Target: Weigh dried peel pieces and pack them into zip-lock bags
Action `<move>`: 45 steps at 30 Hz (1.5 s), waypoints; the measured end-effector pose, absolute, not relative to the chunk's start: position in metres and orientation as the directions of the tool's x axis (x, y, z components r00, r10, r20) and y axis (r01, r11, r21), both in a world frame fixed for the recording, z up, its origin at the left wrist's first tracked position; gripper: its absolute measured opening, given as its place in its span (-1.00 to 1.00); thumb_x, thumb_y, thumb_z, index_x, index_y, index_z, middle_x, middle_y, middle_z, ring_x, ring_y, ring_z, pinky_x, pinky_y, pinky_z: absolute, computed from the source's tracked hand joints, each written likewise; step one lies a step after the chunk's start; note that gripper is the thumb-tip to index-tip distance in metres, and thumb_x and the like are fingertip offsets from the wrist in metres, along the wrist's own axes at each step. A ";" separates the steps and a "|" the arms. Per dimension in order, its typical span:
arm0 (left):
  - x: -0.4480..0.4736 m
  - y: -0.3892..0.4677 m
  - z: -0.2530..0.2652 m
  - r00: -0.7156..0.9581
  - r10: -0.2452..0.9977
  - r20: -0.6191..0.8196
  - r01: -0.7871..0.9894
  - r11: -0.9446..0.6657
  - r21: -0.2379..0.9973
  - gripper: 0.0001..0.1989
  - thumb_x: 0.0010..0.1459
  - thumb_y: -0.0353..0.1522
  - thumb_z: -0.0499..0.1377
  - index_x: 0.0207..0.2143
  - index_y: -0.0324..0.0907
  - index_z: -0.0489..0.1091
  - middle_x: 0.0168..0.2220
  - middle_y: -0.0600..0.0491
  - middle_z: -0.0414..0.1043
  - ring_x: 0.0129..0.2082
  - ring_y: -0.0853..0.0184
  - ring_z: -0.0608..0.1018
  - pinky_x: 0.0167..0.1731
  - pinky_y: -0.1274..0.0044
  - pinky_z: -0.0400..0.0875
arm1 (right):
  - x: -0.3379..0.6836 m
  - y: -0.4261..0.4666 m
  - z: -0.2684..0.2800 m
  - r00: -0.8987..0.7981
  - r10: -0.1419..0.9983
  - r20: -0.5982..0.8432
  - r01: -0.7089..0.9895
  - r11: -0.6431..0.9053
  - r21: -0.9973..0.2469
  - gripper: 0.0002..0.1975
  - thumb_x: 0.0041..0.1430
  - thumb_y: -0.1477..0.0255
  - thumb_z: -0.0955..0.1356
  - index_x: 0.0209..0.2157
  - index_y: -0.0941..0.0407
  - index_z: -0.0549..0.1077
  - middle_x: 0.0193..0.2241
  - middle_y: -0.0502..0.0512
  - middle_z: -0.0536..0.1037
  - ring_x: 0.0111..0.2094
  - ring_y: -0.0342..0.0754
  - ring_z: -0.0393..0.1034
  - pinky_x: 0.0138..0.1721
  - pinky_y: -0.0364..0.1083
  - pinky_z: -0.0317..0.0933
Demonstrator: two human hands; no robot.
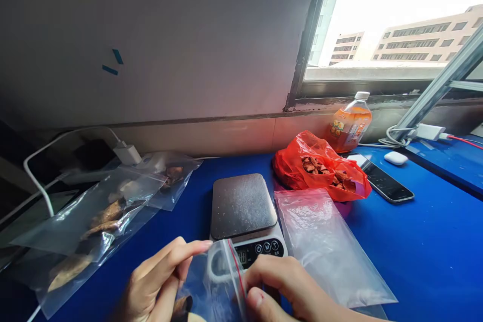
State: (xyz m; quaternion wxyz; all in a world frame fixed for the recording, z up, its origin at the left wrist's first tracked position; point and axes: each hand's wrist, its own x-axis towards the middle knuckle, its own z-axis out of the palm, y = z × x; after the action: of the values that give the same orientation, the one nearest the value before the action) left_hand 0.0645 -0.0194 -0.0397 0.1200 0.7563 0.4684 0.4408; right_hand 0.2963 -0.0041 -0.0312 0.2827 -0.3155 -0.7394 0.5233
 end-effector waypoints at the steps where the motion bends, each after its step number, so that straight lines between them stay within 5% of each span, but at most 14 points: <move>1: 0.064 -0.019 -0.039 0.179 0.809 0.559 0.595 -0.542 0.593 -0.64 0.38 -0.47 -0.13 -0.07 -0.02 0.43 -0.55 0.15 0.24 -0.59 0.45 0.34 -0.54 0.61 0.27 | 0.296 -0.005 -0.028 -0.631 0.772 0.073 0.170 0.230 -0.958 -0.71 0.24 0.18 0.24 -0.35 0.10 0.41 -0.42 0.06 0.49 -0.39 -0.13 0.31 -0.31 -0.17 0.21; 7: 0.059 -0.015 -0.035 0.367 0.762 0.533 0.598 -0.632 0.493 -0.57 0.31 -0.57 -0.11 0.03 -0.02 0.38 -0.48 0.18 0.31 -0.53 0.50 0.43 -0.46 0.69 0.37 | 0.291 -0.010 -0.018 -0.573 0.815 -0.087 0.155 0.004 -0.988 -0.66 0.24 0.11 0.28 -0.39 0.12 0.34 -0.48 -0.02 0.35 -0.44 -0.16 0.15 -0.41 -0.16 0.05; 13: 0.062 -0.016 -0.033 0.410 0.662 0.628 0.726 -0.653 0.216 -0.63 0.27 -0.49 0.09 0.11 -0.12 0.31 -0.02 -0.01 0.43 -0.01 0.28 0.51 0.01 0.45 0.46 | 0.284 -0.016 -0.016 -0.638 0.765 -0.093 -0.092 -0.196 -0.976 -0.46 0.04 -0.10 0.40 -0.44 0.12 0.30 -0.49 -0.07 0.29 -0.41 -0.18 0.14 -0.33 -0.17 0.10; 19: 0.071 -0.026 -0.030 0.545 0.427 0.721 0.463 -0.871 0.166 -0.78 0.31 -0.48 0.10 -0.04 -0.10 0.39 -0.20 0.02 0.41 -0.20 0.34 0.50 -0.21 0.52 0.49 | 0.274 -0.020 -0.014 -0.621 0.779 -0.088 -0.163 -0.238 -0.957 -0.50 0.01 0.00 0.47 -0.51 0.13 0.28 -0.54 -0.10 0.29 -0.45 -0.20 0.14 -0.35 -0.17 0.07; 32: 0.071 -0.027 -0.026 0.640 0.432 0.635 0.385 -0.896 0.221 -0.79 0.25 -0.60 0.09 -0.19 -0.15 0.37 -0.28 0.07 0.33 -0.31 0.43 0.49 -0.28 0.62 0.49 | 0.257 -0.030 -0.039 -0.623 0.757 -0.195 -0.246 -0.427 -0.870 -0.53 0.02 0.05 0.45 -0.48 0.13 0.24 -0.57 -0.12 0.24 -0.53 -0.23 0.10 -0.46 -0.20 -0.01; 36: 0.073 -0.027 -0.027 0.669 0.422 0.612 0.403 -0.898 0.179 -0.75 0.20 -0.64 0.04 -0.26 -0.14 0.35 -0.31 0.09 0.33 -0.39 0.46 0.45 -0.38 0.64 0.42 | 0.262 -0.030 -0.039 -0.622 0.767 -0.161 -0.142 -0.312 -0.939 -0.60 0.14 0.11 0.38 -0.47 0.11 0.21 -0.55 -0.12 0.21 -0.51 -0.22 0.05 -0.46 -0.19 -0.04; 39: 0.073 -0.029 -0.026 0.683 0.411 0.604 0.419 -0.898 0.138 -0.75 0.19 -0.64 0.03 -0.28 -0.14 0.34 -0.34 0.10 0.31 -0.45 0.46 0.40 -0.43 0.64 0.36 | 0.265 -0.030 -0.037 -0.595 0.804 -0.006 0.038 0.021 -0.999 -0.66 0.27 0.20 0.27 -0.49 0.10 0.18 -0.54 -0.10 0.19 -0.48 -0.19 0.06 -0.43 -0.17 0.00; 45: 0.071 -0.028 -0.026 0.710 0.398 0.581 0.462 -0.886 0.043 -0.79 0.30 -0.58 -0.01 -0.29 -0.16 0.33 -0.30 0.04 0.34 -0.42 0.41 0.39 -0.38 0.58 0.35 | 0.267 -0.026 -0.045 -0.601 0.769 0.218 0.208 0.414 -0.886 -0.80 0.26 0.45 0.20 -0.47 0.08 0.16 -0.54 -0.08 0.26 -0.51 -0.19 0.09 -0.45 -0.17 0.00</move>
State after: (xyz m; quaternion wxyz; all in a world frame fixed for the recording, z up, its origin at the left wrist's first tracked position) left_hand 0.0713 -0.0284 -0.0255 -0.0525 0.9231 0.2329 0.3014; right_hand 0.2666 -0.0259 -0.0454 0.3180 -0.3137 -0.7784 0.4410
